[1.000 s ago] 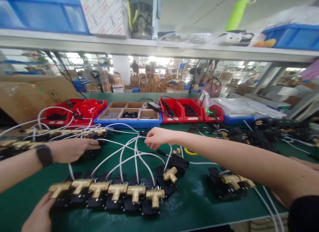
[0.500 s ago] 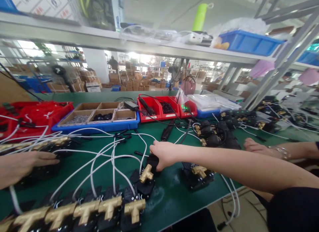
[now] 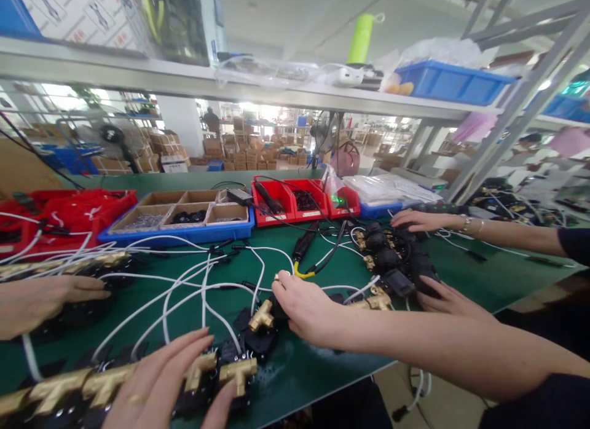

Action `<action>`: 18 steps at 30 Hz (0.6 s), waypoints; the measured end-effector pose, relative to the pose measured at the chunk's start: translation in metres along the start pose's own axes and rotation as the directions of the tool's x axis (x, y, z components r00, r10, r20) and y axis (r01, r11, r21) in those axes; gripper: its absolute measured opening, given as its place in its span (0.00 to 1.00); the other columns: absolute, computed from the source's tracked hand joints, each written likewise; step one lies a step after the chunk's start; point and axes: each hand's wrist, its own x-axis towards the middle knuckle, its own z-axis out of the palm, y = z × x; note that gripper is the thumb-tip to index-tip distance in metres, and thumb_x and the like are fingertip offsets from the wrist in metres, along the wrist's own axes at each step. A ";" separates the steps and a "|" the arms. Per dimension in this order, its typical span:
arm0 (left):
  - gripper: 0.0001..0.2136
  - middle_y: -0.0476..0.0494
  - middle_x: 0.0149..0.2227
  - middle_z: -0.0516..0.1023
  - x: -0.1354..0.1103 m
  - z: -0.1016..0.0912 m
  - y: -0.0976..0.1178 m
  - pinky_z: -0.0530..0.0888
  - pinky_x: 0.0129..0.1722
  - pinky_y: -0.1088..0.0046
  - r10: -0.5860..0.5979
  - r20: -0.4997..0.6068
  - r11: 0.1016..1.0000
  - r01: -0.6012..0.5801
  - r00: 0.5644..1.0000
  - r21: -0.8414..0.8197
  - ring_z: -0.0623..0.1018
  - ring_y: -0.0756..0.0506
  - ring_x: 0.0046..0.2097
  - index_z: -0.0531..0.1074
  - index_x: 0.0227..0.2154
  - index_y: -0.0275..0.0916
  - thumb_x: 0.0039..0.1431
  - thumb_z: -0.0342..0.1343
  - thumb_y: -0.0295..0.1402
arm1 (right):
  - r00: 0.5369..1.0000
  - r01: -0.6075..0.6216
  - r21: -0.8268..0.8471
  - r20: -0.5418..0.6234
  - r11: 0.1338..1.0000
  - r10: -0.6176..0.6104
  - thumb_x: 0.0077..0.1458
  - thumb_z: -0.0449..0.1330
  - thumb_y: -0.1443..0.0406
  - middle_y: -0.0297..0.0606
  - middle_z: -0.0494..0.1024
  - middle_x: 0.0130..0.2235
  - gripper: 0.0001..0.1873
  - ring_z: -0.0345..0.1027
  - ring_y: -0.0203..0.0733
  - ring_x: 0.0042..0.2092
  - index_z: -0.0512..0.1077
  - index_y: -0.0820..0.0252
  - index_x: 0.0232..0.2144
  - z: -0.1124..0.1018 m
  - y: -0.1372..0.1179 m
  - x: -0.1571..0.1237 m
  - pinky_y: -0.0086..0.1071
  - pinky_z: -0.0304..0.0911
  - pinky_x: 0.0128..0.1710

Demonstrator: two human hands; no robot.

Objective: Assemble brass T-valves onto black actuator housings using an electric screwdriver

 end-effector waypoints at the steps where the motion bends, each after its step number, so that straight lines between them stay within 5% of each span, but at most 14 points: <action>1: 0.26 0.45 0.49 0.84 0.000 0.010 0.011 0.73 0.60 0.45 0.068 0.074 0.995 -0.074 0.995 0.073 0.79 0.26 0.53 0.82 0.41 0.58 0.40 0.61 0.63 | 1.000 -0.020 -0.006 -0.006 1.000 0.020 0.52 0.62 0.78 0.53 0.71 0.53 0.23 0.72 0.54 0.53 0.66 0.70 0.51 0.003 -0.003 -0.004 0.41 0.75 0.50; 3: 0.30 0.38 0.52 0.82 0.009 0.026 0.036 0.74 0.58 0.47 0.072 0.276 0.964 -0.138 0.958 0.227 0.79 0.27 0.54 0.80 0.48 0.48 0.47 0.58 0.60 | 0.998 -0.065 -0.019 -0.022 0.998 0.065 0.55 0.58 0.79 0.52 0.74 0.51 0.21 0.74 0.54 0.50 0.66 0.68 0.51 0.011 -0.009 -0.011 0.41 0.77 0.44; 6: 0.27 0.31 0.54 0.80 0.035 0.040 0.070 0.73 0.57 0.49 -0.064 0.556 0.872 -0.225 0.829 0.435 0.78 0.29 0.56 0.77 0.51 0.38 0.55 0.56 0.52 | 0.992 -0.108 -0.047 -0.069 0.993 0.104 0.61 0.53 0.78 0.50 0.75 0.47 0.14 0.75 0.55 0.48 0.67 0.65 0.48 0.029 -0.018 -0.019 0.41 0.78 0.36; 9: 0.21 0.30 0.52 0.80 0.054 0.049 0.086 0.73 0.55 0.52 -0.158 0.687 0.812 -0.303 0.709 0.500 0.77 0.30 0.56 0.75 0.49 0.36 0.58 0.57 0.45 | 0.991 -0.085 -0.066 -0.109 0.994 0.078 0.64 0.53 0.76 0.48 0.76 0.45 0.10 0.76 0.54 0.47 0.69 0.63 0.45 0.050 -0.027 -0.028 0.40 0.77 0.34; 14: 0.14 0.31 0.51 0.79 0.062 0.058 0.079 0.73 0.51 0.54 -0.151 0.714 0.821 -0.315 0.684 0.476 0.78 0.30 0.55 0.75 0.45 0.37 0.56 0.59 0.35 | 0.983 -0.027 -0.085 -0.184 0.996 0.011 0.62 0.57 0.76 0.47 0.78 0.45 0.12 0.77 0.51 0.44 0.70 0.64 0.46 0.076 -0.033 -0.050 0.36 0.73 0.30; 18: 0.18 0.38 0.50 0.80 0.060 0.063 0.072 0.73 0.52 0.60 -0.096 0.739 0.872 -0.301 0.667 0.385 0.78 0.34 0.54 0.76 0.46 0.42 0.50 0.61 0.32 | 0.950 0.071 -0.037 -0.303 0.997 -0.078 0.61 0.60 0.73 0.41 0.79 0.39 0.07 0.75 0.46 0.35 0.71 0.62 0.42 0.070 -0.020 -0.068 0.35 0.62 0.23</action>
